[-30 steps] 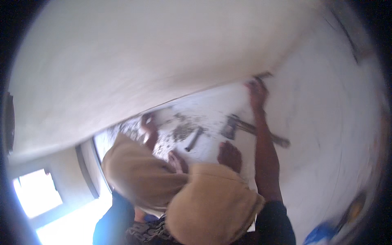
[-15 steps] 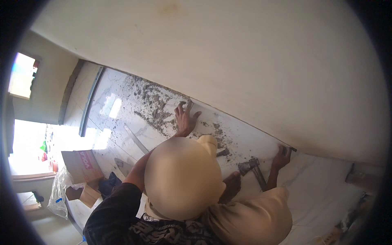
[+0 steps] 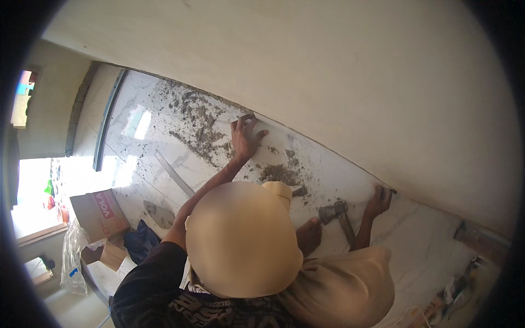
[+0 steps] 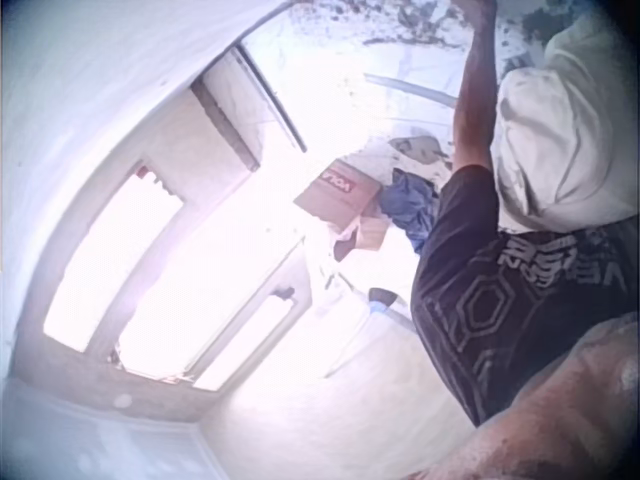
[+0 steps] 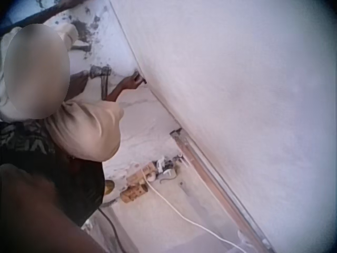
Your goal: The person is installing white marble-patterned tiles on a floor. They use a hammer to tap the tiles into place and a chisel to remove excess cement from the edges.
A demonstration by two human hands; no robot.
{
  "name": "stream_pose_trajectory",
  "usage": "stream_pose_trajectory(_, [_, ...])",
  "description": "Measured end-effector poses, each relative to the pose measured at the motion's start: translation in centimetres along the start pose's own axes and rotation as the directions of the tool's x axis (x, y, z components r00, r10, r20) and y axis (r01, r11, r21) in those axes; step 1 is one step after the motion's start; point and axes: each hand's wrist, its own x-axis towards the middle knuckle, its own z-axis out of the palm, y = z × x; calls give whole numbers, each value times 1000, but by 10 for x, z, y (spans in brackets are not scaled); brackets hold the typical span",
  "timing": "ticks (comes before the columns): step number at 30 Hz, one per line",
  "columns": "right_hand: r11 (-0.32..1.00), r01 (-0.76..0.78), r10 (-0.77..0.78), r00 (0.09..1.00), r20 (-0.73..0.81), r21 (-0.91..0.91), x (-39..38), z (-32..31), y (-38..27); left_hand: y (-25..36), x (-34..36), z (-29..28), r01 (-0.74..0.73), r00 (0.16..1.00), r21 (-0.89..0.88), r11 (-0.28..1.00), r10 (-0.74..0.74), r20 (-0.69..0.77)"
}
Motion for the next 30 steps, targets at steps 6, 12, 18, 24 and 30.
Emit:
stream_pose_trajectory(6, [996,-91,91,995,-25,21,-2,-1,2,-1,-2,-2,-13,1000,29,1000,13,-14])
stream_pose_trajectory(12, [959,76,-94,994,-53,-274,4,-15,14,11,11,18,119,992,-256,959,-127,-12])
stream_pose_trajectory(18, [1000,-4,6,993,-122,9,4,3,0,-12,18,27,72,982,-350,934,-128,-139])
stream_pose_trajectory(24, [998,1,11,980,-199,61,2,-2,12,16,12,20,22,988,-193,981,-51,-144])
stream_pose_trajectory(30, [997,50,-38,979,-199,56,1,6,24,-5,15,24,181,983,-351,919,-182,32])
